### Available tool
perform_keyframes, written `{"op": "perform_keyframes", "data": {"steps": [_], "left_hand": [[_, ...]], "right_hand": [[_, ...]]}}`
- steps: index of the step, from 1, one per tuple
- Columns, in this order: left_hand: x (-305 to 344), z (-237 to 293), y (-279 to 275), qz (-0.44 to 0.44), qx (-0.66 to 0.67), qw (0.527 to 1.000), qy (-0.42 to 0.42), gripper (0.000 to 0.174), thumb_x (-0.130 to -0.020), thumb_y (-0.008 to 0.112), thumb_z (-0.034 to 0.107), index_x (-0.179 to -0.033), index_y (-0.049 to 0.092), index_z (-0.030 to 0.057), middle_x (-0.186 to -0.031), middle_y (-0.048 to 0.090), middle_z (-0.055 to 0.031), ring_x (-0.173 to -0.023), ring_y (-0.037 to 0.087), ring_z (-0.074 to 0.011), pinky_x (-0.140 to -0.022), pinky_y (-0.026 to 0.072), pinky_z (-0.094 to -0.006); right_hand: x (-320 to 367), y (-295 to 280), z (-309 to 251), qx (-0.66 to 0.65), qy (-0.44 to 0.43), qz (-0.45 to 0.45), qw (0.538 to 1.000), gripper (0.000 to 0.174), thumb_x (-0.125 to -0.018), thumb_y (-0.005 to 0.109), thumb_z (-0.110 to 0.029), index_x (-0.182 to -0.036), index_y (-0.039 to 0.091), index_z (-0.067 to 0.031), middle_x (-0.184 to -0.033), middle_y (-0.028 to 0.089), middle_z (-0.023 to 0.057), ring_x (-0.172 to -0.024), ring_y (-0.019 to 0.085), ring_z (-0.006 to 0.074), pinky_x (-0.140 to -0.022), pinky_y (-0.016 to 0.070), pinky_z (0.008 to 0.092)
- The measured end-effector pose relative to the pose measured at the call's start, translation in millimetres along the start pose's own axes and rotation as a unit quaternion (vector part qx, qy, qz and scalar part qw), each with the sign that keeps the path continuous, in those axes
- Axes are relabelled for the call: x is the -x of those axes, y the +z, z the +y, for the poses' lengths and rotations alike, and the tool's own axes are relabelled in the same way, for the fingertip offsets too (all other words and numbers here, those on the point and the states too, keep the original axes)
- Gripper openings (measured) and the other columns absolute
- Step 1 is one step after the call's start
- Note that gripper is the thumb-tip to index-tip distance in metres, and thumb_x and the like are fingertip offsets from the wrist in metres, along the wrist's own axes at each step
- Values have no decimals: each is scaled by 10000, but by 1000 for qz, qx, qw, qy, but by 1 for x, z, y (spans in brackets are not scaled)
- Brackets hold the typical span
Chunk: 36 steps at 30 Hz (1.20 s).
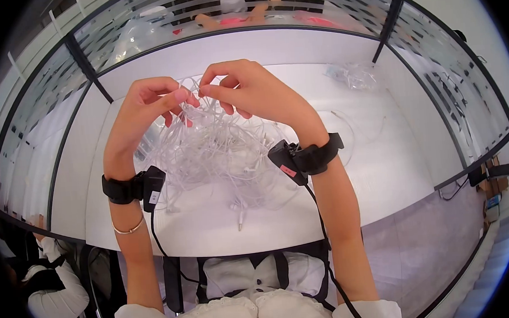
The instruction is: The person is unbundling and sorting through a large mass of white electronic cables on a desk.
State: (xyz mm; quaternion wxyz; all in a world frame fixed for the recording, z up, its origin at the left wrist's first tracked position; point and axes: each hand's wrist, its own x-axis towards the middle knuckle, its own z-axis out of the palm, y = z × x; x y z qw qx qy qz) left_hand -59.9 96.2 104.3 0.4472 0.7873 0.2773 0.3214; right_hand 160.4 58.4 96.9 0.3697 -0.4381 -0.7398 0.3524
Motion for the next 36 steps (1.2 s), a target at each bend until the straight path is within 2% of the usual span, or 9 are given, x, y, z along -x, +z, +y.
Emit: {"op": "perform_keyframes", "data": {"steps": [5, 11, 14, 19, 23, 26, 31, 33, 36], "left_hand": [[0, 0, -3, 36, -5, 999, 11, 242, -913, 613, 247, -844, 704, 34, -859, 704, -42, -677, 631, -91, -552, 410, -204], [-1, 1, -2, -18, -15, 1000, -10, 206, -891, 637, 205, -840, 729, 28, -791, 693, -11, -637, 531, -46, -525, 359, -187], [-1, 1, 0, -39, -7, 999, -3, 205, -891, 635, 202, -831, 732, 31, -774, 686, 0, -640, 522, -40, -528, 340, -179], [-5, -10, -1, -52, -17, 999, 2, 231, -902, 627, 227, -871, 724, 19, -797, 678, -4, -651, 529, -47, -545, 344, -188], [-3, -4, -2, -22, -43, 999, -6, 262, -910, 610, 249, -940, 721, 13, -826, 681, -9, -669, 548, -58, -573, 365, -194], [-3, -5, -3, 12, -33, 999, -1, 286, -914, 589, 258, -1006, 716, 18, -874, 691, -14, -686, 559, -64, -588, 373, -196], [-5, -7, -6, 76, 11, 997, 8, 298, -904, 580, 240, -1058, 705, 17, -1012, 696, -30, -738, 567, -63, -594, 375, -197], [-4, -7, -5, 110, -1, 994, 9, 288, -895, 593, 219, -1069, 698, 15, -997, 694, -33, -722, 568, -59, -584, 368, -190], [-6, -9, -6, 131, 3, 991, 16, 279, -873, 622, 184, -1087, 688, 19, -973, 690, -38, -690, 579, -57, -557, 362, -182]], "right_hand": [[-3, -4, 10, 46, -41, 39, 997, 215, -915, 597, -268, -898, 665, -65, -560, 499, -40, -513, 427, 29, -465, 278, 208], [-1, -3, 4, -1, 7, 13, 1000, 248, -874, 586, -211, -924, 727, -14, -653, 626, 47, -563, 566, 104, -544, 432, 239], [-5, 0, 15, 10, -54, 72, 996, 304, -897, 562, -196, -1079, 695, 8, -753, 693, 89, -589, 613, 154, -599, 486, 264], [-8, -9, 17, -59, -55, -1, 997, 603, -896, 580, -199, -1455, 387, -81, -1021, 690, 107, -795, 637, 142, -662, 500, 268], [0, -7, 5, -118, -110, -4, 987, 755, -891, 590, -222, -1535, 201, -151, -1175, 628, 127, -829, 631, 156, -670, 493, 259], [-1, -5, 6, -171, -168, 5, 971, 694, -894, 587, -237, -1508, 277, -139, -1200, 616, 130, -861, 633, 163, -677, 490, 266], [2, -19, 11, -168, -185, -16, 968, 211, -941, 510, -214, -1080, 583, -74, -1029, 642, 88, -884, 610, 157, -742, 474, 293], [3, -21, 7, -170, -174, -13, 970, 236, -965, 455, -206, -814, 574, -68, -874, 620, 52, -867, 587, 150, -787, 456, 308], [0, -26, 12, -143, -201, -35, 968, 231, -962, 459, -224, -835, 576, -69, -859, 613, 51, -854, 581, 161, -821, 446, 317]]}}
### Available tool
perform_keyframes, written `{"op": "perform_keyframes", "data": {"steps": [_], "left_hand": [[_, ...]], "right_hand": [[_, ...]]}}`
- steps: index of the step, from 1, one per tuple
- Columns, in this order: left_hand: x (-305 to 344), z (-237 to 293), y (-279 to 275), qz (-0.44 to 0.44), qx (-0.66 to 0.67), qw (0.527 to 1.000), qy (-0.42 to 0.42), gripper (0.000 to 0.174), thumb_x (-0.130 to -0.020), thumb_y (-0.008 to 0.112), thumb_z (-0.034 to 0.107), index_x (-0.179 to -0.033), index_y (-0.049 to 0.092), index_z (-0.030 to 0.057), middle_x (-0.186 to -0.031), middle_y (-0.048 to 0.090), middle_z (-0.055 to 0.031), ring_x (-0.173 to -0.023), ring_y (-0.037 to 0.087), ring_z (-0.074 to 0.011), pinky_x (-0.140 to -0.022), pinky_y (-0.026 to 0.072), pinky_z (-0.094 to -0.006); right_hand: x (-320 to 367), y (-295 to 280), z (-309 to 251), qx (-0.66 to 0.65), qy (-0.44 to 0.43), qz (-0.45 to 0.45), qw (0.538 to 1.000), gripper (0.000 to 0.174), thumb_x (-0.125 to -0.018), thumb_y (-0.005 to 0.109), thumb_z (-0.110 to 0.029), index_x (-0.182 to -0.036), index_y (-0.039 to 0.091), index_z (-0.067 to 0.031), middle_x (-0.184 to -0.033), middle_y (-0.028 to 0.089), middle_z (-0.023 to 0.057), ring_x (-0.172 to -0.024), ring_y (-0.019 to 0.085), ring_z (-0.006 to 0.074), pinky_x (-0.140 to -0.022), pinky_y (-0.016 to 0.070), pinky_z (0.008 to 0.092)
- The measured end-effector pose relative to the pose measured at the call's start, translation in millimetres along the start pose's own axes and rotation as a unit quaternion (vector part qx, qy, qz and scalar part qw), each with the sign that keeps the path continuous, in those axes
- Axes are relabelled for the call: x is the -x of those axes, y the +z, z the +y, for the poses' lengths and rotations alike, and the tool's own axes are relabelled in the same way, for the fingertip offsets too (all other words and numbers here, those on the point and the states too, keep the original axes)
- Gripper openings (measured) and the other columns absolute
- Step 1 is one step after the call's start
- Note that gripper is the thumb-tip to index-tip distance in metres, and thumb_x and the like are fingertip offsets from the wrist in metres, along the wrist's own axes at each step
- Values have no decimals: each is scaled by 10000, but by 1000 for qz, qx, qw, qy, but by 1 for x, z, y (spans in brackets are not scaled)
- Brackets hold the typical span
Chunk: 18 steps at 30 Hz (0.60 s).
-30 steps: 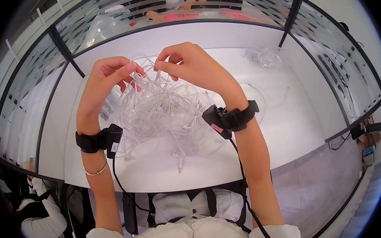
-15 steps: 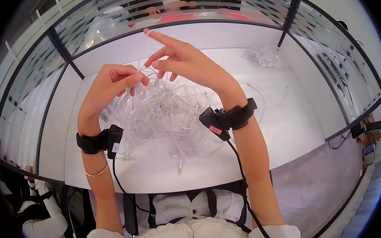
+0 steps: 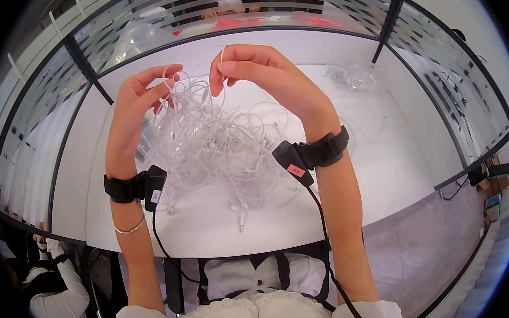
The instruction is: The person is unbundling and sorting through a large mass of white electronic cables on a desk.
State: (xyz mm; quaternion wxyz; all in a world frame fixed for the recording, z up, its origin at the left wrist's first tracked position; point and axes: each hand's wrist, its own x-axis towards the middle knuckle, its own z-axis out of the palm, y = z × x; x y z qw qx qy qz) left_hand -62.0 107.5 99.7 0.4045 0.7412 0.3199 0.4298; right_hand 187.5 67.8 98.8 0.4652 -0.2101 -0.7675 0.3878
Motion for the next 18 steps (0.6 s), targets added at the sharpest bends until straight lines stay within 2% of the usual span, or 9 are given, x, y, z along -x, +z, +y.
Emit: {"op": "perform_keyframes", "data": {"steps": [4, 6, 7, 10, 12, 13, 15, 16, 18], "left_hand": [[-5, -10, 0, 10, 8, 1000, 22, 220, -868, 589, 74, -1065, 667, 17, -928, 628, -28, -638, 668, -125, -486, 364, -192], [-5, -11, 2, 53, 14, 998, 24, 180, -856, 566, 46, -1019, 636, 16, -926, 597, -28, -646, 680, -141, -475, 364, -196], [-5, -11, 2, 74, 17, 997, 25, 161, -850, 555, 32, -996, 621, 16, -925, 581, -29, -649, 686, -148, -470, 363, -198], [-3, -9, 4, 112, 16, 993, 26, 87, -844, 520, 47, -918, 566, 43, -910, 535, 6, -614, 603, -76, -508, 362, -191], [-5, -13, 2, 121, 32, 991, 39, 97, -825, 518, 11, -907, 568, 27, -876, 533, -15, -614, 643, -120, -484, 369, -202], [-6, -14, 1, 126, 40, 990, 45, 104, -815, 517, -7, -901, 569, 20, -859, 532, -26, -614, 663, -142, -473, 372, -208], [-4, -12, 2, 135, 33, 989, 46, 69, -830, 518, 15, -877, 550, 54, -825, 513, 18, -595, 568, -66, -494, 346, -197], [-4, -12, 2, 139, 30, 989, 47, 58, -837, 518, 26, -865, 541, 71, -807, 503, 39, -586, 521, -28, -505, 333, -191], [-6, -14, 0, 151, 45, 986, 47, 57, -816, 529, -3, -847, 555, 38, -828, 515, 9, -558, 513, -55, -490, 369, -211]], "right_hand": [[-1, 2, 1, -3, -17, 2, 1000, 236, -951, 478, -252, -831, 575, -74, -851, 605, 51, -874, 575, 181, -881, 424, 347], [-1, 3, 2, -12, -23, 8, 1000, 235, -945, 486, -266, -832, 575, -79, -861, 605, 55, -900, 569, 189, -907, 413, 360], [-1, 2, 3, -7, -26, 13, 1000, 234, -943, 489, -270, -842, 581, -80, -888, 615, 64, -933, 568, 195, -920, 409, 366], [0, 0, 6, 4, -38, 29, 999, 238, -938, 498, -282, -890, 606, -76, -987, 639, 93, -1035, 560, 215, -958, 397, 377], [0, -1, 9, 5, -50, 42, 998, 257, -937, 501, -288, -947, 635, -69, -1077, 651, 116, -1107, 548, 227, -982, 390, 376], [1, -2, 9, 10, -40, 43, 998, 278, -938, 503, -290, -994, 643, -57, -1105, 650, 121, -1104, 557, 227, -978, 399, 371], [3, -7, 9, 21, -19, 43, 999, 337, -939, 506, -294, -1087, 659, -33, -1160, 648, 130, -1096, 577, 225, -969, 417, 362], [5, -10, 6, 40, 9, 14, 999, 354, -938, 511, -296, -1121, 652, -27, -1153, 653, 127, -1061, 593, 220, -953, 431, 355], [9, -16, -3, 79, 66, -44, 994, 397, -938, 520, -299, -1189, 640, -16, -1137, 664, 122, -989, 625, 209, -920, 460, 342]]}}
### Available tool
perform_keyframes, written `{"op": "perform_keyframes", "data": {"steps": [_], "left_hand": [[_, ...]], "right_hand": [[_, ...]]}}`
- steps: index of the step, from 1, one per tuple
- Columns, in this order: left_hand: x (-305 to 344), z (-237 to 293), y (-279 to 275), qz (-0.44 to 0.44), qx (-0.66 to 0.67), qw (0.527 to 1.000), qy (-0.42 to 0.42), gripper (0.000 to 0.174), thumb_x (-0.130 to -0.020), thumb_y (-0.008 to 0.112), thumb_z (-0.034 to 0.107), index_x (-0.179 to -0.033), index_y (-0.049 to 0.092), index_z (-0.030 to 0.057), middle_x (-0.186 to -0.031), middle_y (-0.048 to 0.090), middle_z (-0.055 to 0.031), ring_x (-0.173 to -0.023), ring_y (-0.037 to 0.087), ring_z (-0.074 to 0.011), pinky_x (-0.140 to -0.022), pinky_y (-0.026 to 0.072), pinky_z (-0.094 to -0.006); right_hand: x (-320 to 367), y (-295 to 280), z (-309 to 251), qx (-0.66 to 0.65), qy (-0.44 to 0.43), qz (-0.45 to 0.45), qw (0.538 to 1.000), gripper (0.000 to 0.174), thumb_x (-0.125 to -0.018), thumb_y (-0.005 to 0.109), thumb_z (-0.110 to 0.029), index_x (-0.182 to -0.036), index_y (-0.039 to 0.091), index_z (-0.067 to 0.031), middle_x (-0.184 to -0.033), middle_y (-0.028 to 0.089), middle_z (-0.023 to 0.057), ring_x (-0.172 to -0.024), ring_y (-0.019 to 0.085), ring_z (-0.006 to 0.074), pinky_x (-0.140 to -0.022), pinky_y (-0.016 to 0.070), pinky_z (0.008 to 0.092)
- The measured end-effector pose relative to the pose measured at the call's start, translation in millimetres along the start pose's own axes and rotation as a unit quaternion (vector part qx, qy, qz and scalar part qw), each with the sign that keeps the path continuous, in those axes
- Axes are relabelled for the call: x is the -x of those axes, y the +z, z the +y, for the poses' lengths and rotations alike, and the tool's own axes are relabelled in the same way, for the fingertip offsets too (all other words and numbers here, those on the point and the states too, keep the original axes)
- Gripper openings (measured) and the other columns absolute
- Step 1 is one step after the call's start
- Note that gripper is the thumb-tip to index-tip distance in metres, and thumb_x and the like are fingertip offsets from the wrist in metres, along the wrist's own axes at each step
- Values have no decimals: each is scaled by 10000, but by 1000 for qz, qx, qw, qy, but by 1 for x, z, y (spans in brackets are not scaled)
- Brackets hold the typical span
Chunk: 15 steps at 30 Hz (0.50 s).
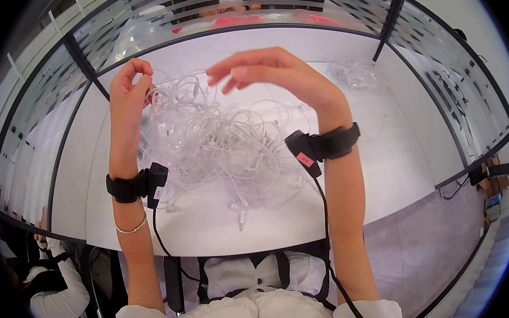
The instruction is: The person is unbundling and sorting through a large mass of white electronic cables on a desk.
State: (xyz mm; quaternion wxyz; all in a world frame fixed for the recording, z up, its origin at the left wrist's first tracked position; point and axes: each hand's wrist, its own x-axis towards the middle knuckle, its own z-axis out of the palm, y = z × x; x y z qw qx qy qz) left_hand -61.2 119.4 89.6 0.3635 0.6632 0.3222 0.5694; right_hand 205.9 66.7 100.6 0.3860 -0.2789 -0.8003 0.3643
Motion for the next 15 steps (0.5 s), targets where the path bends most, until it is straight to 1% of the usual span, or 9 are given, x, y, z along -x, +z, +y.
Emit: {"op": "perform_keyframes", "data": {"steps": [1, 4, 7, 10, 11, 12, 14, 15], "left_hand": [[-1, -1, 0, 6, 7, 1000, -1, 57, -806, 535, -17, -838, 561, 21, -838, 521, -7, -544, 509, -69, -482, 388, -221], [-2, 0, -1, -6, -7, 1000, 0, 57, -806, 535, -18, -835, 559, 24, -837, 521, 1, -554, 494, -62, -485, 391, -223], [0, 2, 2, -29, 5, 999, -12, 54, -807, 536, -20, -830, 557, 24, -818, 520, 2, -557, 495, -59, -483, 399, -223], [2, 4, 4, -52, 5, 998, -19, 50, -809, 536, -21, -825, 551, 23, -796, 519, 3, -561, 491, -55, -480, 411, -223], [2, 5, 4, -59, 5, 998, -19, 48, -810, 536, -21, -826, 551, 22, -792, 519, 3, -561, 491, -55, -479, 414, -224], [2, 5, 4, -66, 5, 998, -19, 47, -811, 536, -20, -827, 551, 21, -788, 520, 3, -561, 492, -54, -477, 417, -225], [3, 6, 5, -75, 4, 997, -19, 45, -811, 535, -20, -828, 551, 19, -783, 520, 2, -561, 492, -53, -477, 420, -226], [4, 8, 6, -75, 3, 997, -18, 45, -810, 534, -20, -828, 551, 19, -781, 520, 3, -562, 492, -53, -477, 420, -227]], "right_hand": [[3, -1, -1, 11, 28, -34, 999, 408, -945, 529, -306, -1214, 633, -17, -1090, 681, 120, -897, 650, 192, -879, 483, 328], [12, -3, -19, 71, 184, -104, 975, 355, -955, 539, -310, -1129, 671, -30, -1019, 691, 79, -860, 638, 130, -807, 479, 274], [7, -2, -22, 70, 148, -19, 986, 314, -953, 547, -307, -1036, 671, -31, -965, 682, 41, -848, 621, 100, -747, 466, 256], [-5, 13, -7, 83, 32, 116, 989, 295, -929, 566, -310, -930, 671, -34, -862, 658, 15, -783, 583, 91, -647, 453, 253], [-8, 20, -6, 101, 48, 116, 987, 271, -917, 573, -285, -952, 673, -36, -841, 642, 11, -797, 569, 96, -662, 457, 255], [-12, 25, 0, 120, 44, 100, 987, 267, -907, 586, -275, -968, 668, -27, -851, 653, 22, -810, 582, 111, -699, 467, 259], [-17, 39, 10, 121, 36, 74, 989, 264, -890, 611, -268, -991, 665, -30, -905, 673, 46, -849, 601, 140, -737, 480, 288], [-18, 46, 17, 140, 19, 86, 986, 230, -848, 653, -238, -989, 668, -57, -947, 654, 55, -916, 589, 177, -779, 476, 318]]}}
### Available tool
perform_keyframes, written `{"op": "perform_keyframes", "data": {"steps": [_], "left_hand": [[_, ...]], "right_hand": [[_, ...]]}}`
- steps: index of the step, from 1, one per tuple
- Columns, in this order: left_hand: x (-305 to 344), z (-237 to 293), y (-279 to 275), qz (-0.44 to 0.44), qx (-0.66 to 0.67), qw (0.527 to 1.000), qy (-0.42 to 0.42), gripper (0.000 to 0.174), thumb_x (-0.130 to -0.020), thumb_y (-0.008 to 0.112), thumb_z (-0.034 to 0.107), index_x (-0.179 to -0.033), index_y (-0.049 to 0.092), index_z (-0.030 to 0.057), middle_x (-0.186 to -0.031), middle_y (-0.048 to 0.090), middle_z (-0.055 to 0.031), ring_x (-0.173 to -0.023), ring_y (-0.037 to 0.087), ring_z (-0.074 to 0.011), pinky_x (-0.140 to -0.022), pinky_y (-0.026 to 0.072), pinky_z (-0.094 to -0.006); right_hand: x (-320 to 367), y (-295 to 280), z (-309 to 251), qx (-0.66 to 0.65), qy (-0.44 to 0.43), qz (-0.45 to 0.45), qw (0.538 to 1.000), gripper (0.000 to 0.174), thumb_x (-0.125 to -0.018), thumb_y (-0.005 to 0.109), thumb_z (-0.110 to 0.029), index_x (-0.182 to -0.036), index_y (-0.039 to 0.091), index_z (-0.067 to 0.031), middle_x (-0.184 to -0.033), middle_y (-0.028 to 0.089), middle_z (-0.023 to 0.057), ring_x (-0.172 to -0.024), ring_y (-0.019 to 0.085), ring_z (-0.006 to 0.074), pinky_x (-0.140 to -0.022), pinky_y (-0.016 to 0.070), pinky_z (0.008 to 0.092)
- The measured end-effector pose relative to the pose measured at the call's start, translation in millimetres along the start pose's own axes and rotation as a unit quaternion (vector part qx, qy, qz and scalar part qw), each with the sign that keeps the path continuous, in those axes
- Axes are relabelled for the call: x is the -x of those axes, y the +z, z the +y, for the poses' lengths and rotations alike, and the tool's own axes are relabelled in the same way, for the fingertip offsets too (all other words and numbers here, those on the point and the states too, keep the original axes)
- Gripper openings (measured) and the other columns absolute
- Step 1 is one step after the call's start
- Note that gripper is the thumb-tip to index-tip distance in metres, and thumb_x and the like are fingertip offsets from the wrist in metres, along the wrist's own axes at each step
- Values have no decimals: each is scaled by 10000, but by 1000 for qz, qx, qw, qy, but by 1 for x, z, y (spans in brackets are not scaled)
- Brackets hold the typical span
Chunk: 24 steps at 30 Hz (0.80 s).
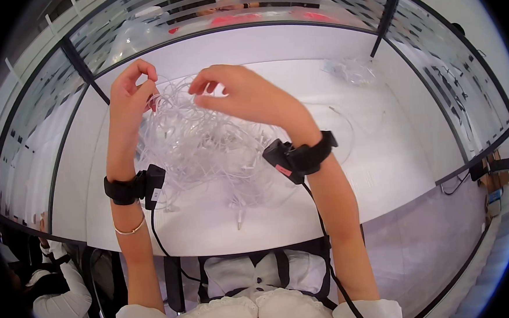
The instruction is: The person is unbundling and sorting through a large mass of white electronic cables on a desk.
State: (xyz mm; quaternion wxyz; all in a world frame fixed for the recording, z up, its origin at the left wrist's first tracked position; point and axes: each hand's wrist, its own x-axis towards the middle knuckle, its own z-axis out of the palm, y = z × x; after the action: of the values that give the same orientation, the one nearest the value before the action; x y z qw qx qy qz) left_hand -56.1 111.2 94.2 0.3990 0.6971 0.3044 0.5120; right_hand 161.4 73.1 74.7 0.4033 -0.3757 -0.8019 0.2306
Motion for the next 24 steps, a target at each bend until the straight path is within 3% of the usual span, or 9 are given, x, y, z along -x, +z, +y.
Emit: {"op": "perform_keyframes", "data": {"steps": [4, 10, 14, 17, 18, 21, 22, 24], "left_hand": [[0, 2, -1, -7, 4, 1000, -1, 53, -803, 531, -20, -831, 552, 20, -767, 519, 4, -556, 495, -54, -479, 416, -226], [-2, -4, -9, 1, 3, 1000, -1, 58, -796, 531, -12, -834, 555, 26, -773, 533, -5, -533, 563, -86, -465, 380, -215], [-6, -11, -16, 24, -21, 999, 23, 60, -794, 526, -14, -836, 552, 18, -778, 537, -12, -547, 607, -115, -459, 364, -217], [-3, -9, -17, 45, -66, 997, 6, 64, -792, 523, -19, -837, 546, 22, -791, 533, -11, -573, 624, -119, -468, 367, -218], [-3, -10, -18, 42, -86, 995, -1, 69, -793, 522, -19, -837, 541, 31, -804, 531, -7, -585, 628, -116, -475, 369, -215], [-4, -16, -18, 50, -135, 989, 15, 57, -792, 519, -27, -820, 541, 17, -792, 535, -12, -562, 587, -104, -486, 382, -229], [-5, -18, -20, 59, -155, 986, 23, 39, -792, 523, -23, -813, 544, 1, -771, 539, -20, -556, 583, -108, -492, 392, -238], [-6, -20, -26, 86, -193, 976, 45, 28, -794, 532, -16, -811, 555, -13, -746, 551, -32, -544, 564, -109, -505, 404, -245]], "right_hand": [[-3, 18, 5, 109, -86, 54, 989, 182, -766, 706, -175, -923, 670, -91, -928, 566, 45, -961, 521, 230, -839, 439, 340], [-3, 21, 0, 187, -81, 61, 977, 132, -758, 726, -175, -842, 671, -91, -966, 567, 31, -988, 510, 235, -868, 426, 346], [-8, 13, 9, 186, -180, 145, 955, 139, -789, 710, -190, -812, 642, -71, -1017, 600, 27, -1018, 522, 239, -911, 420, 363], [-6, -2, -3, 21, -96, 119, 988, 163, -827, 691, -205, -819, 624, -57, -971, 629, 29, -1011, 551, 214, -913, 424, 357], [-5, -4, -5, -12, -99, 118, 988, 166, -868, 656, -202, -839, 607, -46, -869, 639, 32, -895, 598, 169, -854, 447, 324], [-3, -16, -8, -178, -40, 86, 979, 153, -899, 623, -195, -865, 606, -47, -784, 625, 29, -793, 605, 128, -791, 457, 288], [-3, -20, -8, -157, -45, 117, 980, 150, -918, 604, -188, -879, 606, -44, -722, 614, 24, -693, 592, 97, -704, 459, 257], [0, -29, -8, -168, -30, 151, 974, 157, -921, 609, -201, -893, 614, -47, -705, 610, 15, -662, 583, 81, -640, 445, 241]]}}
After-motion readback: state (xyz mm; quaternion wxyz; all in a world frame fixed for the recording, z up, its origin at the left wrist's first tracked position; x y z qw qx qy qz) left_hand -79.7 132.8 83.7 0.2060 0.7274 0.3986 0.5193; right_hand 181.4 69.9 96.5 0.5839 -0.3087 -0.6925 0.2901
